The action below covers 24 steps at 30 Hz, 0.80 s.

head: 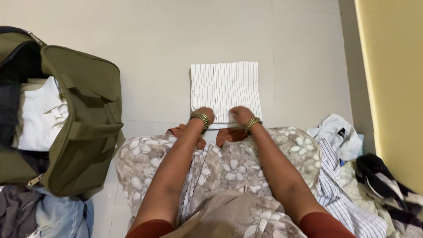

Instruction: The person folds shirts by hand and places them into a green duffel bag on the floor.

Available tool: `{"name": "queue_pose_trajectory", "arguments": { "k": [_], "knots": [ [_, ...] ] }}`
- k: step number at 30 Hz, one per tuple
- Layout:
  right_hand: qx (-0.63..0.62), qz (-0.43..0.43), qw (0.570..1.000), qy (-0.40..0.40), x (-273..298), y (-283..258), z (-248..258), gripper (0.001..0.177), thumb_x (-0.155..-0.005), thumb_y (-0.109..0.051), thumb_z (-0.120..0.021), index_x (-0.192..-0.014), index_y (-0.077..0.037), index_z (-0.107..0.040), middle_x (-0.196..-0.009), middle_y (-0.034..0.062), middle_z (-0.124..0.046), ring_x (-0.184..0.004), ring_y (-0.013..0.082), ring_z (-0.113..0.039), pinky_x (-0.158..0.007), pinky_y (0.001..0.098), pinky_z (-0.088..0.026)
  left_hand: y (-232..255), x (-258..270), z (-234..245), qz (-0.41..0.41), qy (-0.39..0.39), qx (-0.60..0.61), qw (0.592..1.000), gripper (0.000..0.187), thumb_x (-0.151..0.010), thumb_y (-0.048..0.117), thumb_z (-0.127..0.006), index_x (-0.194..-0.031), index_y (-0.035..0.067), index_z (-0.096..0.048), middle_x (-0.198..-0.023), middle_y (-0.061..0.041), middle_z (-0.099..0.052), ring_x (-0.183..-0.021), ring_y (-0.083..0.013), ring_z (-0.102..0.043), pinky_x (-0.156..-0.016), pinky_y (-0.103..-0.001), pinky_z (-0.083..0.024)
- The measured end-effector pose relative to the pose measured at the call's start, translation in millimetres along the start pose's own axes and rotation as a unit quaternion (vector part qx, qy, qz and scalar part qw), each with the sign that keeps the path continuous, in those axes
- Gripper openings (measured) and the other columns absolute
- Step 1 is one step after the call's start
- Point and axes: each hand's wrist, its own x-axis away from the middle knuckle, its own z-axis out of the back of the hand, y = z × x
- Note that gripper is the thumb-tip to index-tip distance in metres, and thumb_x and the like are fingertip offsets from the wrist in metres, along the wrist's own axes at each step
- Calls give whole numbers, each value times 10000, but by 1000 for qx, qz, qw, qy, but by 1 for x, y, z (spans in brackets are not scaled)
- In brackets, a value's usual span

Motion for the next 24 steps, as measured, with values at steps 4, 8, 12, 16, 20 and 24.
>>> {"name": "queue_pose_trajectory", "arguments": {
  "k": [4,8,12,16,20,24],
  "knots": [
    [-90,-91,991,43,-43,23,50,337,-992,-301,-589,-1244,-115,-712,-1306,102,-686,-1113,257,-704,-988,408,-557,-14,-36,52,36,93,84,992,416,-1079,331,-424,-1207,63,-715,-1246,-171,-696,-1182,-335,-672,-1009,-477,-538],
    [-73,21,988,135,-102,15,85,300,-1047,-261,-576,-1253,-95,-717,-1278,139,-703,-1163,289,-668,-1022,395,-512,-9,-89,66,-39,268,193,943,441,-1053,331,-451,-1400,82,-563,-1499,-159,-482,-1397,-321,-452,-1146,-431,-404],
    [-169,134,954,209,-171,-10,55,401,-1006,-205,-499,-1354,-109,-675,-1396,123,-673,-1295,275,-644,-1128,366,-503,12,-140,56,-21,277,162,947,571,-1048,303,-447,-1577,139,-306,-1678,-121,-162,-1549,-308,-161,-1227,-461,-218],
    [-106,106,969,197,-180,-27,7,534,-1074,-339,-476,-1519,-44,-455,-1584,180,-433,-1491,312,-346,-1206,434,-252,14,-170,36,-11,230,111,967,669,-1022,274,-425,-1618,158,-146,-1701,-87,-28,-1568,-275,-38,-1244,-450,-66],
    [4,83,980,179,-172,-32,6,602,-1076,-416,-365,-1555,-51,-388,-1653,153,-352,-1537,257,-247,-1215,445,-116,10,-168,26,-32,293,92,951,631,-1043,295,-348,-1624,132,-160,-1704,-107,-69,-1563,-271,-50,-1243,-457,-36],
    [-37,17,985,169,-173,-40,26,597,-1080,-429,-316,-1570,-102,-411,-1649,66,-385,-1556,195,-262,-1266,425,-141,9,-176,47,-8,298,94,950,554,-1113,343,-248,-1640,180,-209,-1742,-59,-113,-1609,-230,-53,-1299,-447,-19]
  ]
}}
